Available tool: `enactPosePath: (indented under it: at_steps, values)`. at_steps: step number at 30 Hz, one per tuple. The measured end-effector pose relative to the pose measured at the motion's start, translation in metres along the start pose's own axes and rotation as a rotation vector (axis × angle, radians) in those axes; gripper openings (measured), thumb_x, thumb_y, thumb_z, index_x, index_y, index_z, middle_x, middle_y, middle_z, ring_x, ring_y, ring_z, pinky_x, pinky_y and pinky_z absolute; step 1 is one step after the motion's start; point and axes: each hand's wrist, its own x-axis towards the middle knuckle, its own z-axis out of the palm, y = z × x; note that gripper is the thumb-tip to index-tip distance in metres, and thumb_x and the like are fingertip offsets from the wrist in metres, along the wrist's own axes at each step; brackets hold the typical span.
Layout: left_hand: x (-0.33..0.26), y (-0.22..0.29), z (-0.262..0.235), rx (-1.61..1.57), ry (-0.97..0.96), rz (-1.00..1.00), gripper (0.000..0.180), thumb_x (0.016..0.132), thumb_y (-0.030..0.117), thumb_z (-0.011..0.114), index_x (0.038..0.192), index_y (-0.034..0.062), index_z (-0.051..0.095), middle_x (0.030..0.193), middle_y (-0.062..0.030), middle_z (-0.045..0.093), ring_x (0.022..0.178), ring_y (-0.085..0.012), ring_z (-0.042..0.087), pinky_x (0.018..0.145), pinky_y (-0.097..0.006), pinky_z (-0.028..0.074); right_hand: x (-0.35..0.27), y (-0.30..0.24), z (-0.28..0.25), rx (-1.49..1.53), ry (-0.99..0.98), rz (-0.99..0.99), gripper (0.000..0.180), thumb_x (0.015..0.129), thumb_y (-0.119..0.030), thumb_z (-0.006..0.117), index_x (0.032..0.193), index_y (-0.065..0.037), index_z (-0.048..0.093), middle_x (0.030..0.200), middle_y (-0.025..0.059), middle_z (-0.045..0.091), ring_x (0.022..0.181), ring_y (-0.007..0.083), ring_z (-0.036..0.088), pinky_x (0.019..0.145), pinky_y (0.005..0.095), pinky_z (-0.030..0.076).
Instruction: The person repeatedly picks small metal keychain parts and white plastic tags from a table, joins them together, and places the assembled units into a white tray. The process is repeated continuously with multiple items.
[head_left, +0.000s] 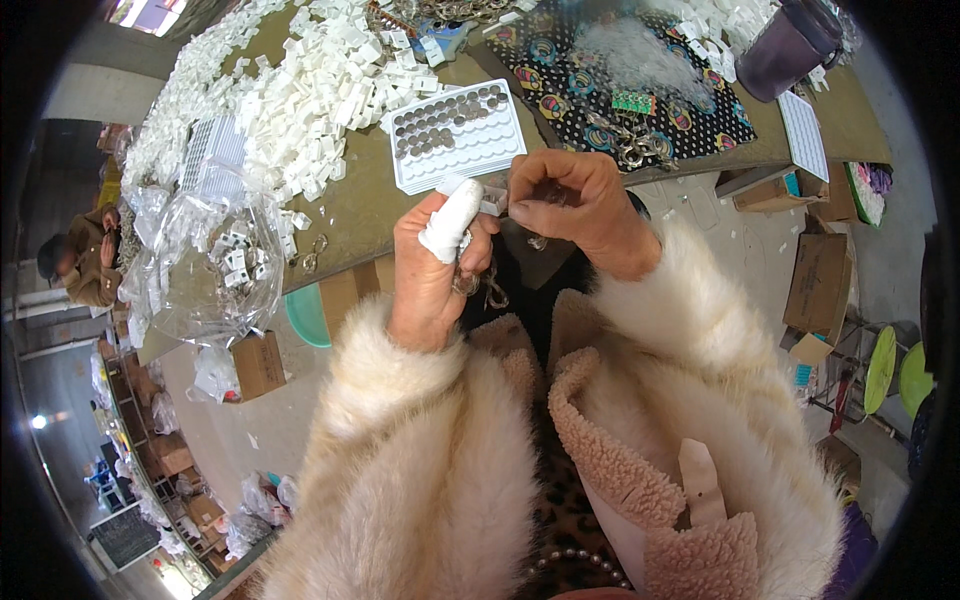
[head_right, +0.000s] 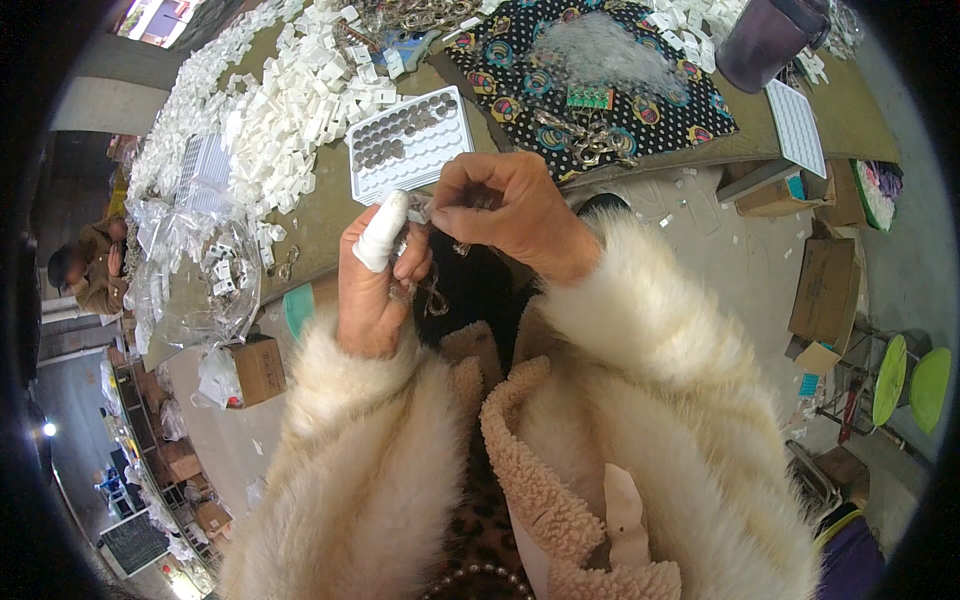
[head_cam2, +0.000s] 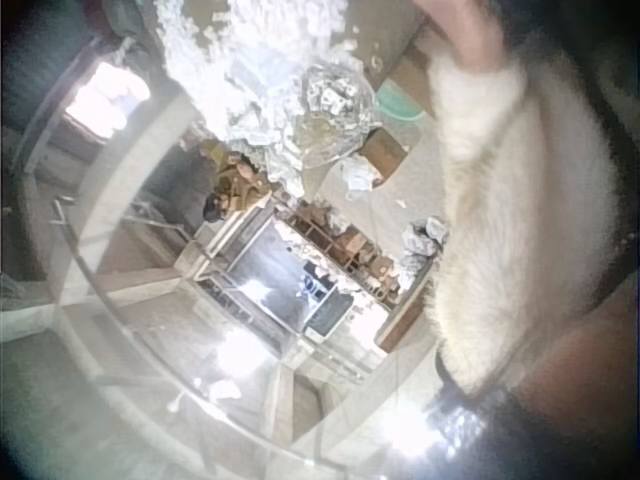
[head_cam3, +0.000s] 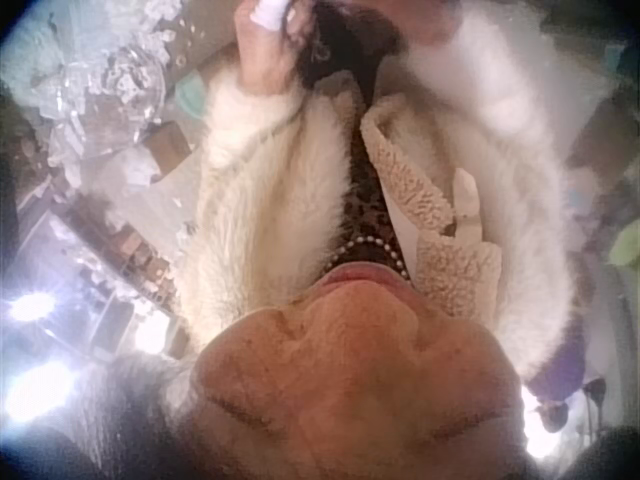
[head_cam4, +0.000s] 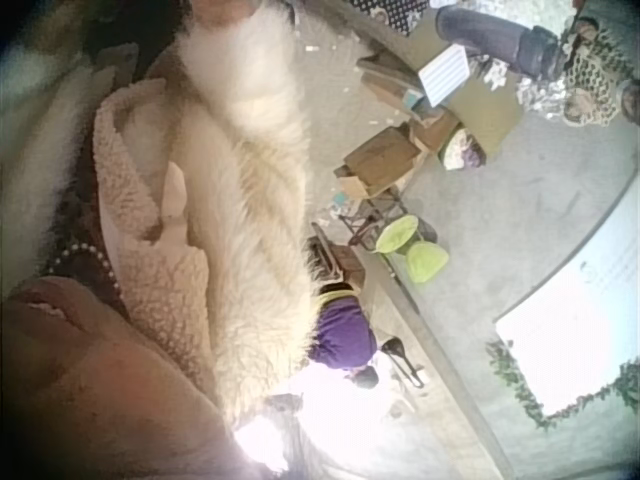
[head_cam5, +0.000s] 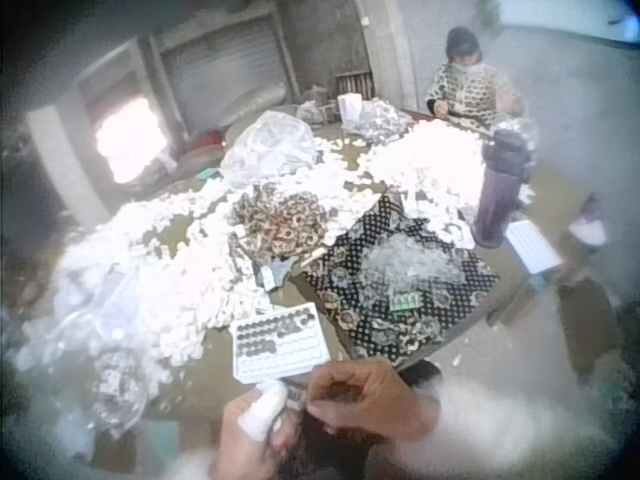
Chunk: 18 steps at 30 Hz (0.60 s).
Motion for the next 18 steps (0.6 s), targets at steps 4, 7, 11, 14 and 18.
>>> enactPosePath:
  at_steps: [4,7,11,14,18]
  values:
    - [-0.001,-0.008,0.009,0.396,0.198,0.288,0.013,0.093,0.010,0.073,0.101,-0.0006,0.072,0.075,-0.0028,0.069,0.053,-0.0032,0.050,0.047,-0.019,0.036,-0.001,0.001,0.004,-0.182,0.112,-0.053,0.007,0.085,-0.005,0.072,0.088,-0.001,0.067,0.075,-0.0019,0.065,0.072,0.0022,0.058,0.062,0.0197,0.047]
    - [-0.001,-0.009,0.012,0.564,0.209,0.452,0.016,0.092,0.006,0.073,0.107,-0.0001,0.073,0.080,-0.0041,0.071,0.057,-0.0028,0.053,0.049,-0.019,0.038,-0.002,0.000,0.012,-0.371,0.207,-0.118,0.006,0.086,-0.004,0.071,0.088,0.000,0.067,0.076,-0.0024,0.064,0.071,0.0024,0.057,0.062,0.0197,0.046]
    - [-0.005,-0.009,0.015,0.434,0.224,0.409,0.017,0.094,0.005,0.070,0.110,-0.0011,0.072,0.081,-0.0049,0.071,0.058,-0.0029,0.053,0.049,-0.019,0.039,-0.003,-0.002,0.014,-0.303,0.206,-0.001,0.006,0.087,-0.003,0.071,0.087,0.001,0.066,0.078,0.0000,0.067,0.072,0.0035,0.059,0.062,0.0217,0.048]
    - [-0.004,-0.010,0.015,0.240,0.182,0.360,0.018,0.097,0.009,0.067,0.111,-0.0027,0.071,0.077,-0.0041,0.069,0.055,-0.0029,0.050,0.048,-0.019,0.037,0.001,0.002,0.013,-0.113,0.178,0.081,0.010,0.088,-0.006,0.072,0.090,0.002,0.066,0.080,0.0038,0.070,0.073,0.0044,0.062,0.062,0.0225,0.050]
    - [-0.001,-0.009,0.010,0.113,0.132,0.244,0.023,0.101,0.015,0.063,0.111,-0.0040,0.071,0.071,-0.0025,0.065,0.052,-0.0036,0.046,0.047,-0.020,0.035,0.003,0.008,0.015,-0.038,0.153,-0.001,0.014,0.086,-0.007,0.074,0.096,-0.002,0.066,0.087,0.0036,0.070,0.079,0.0121,0.064,0.071,0.0280,0.050]
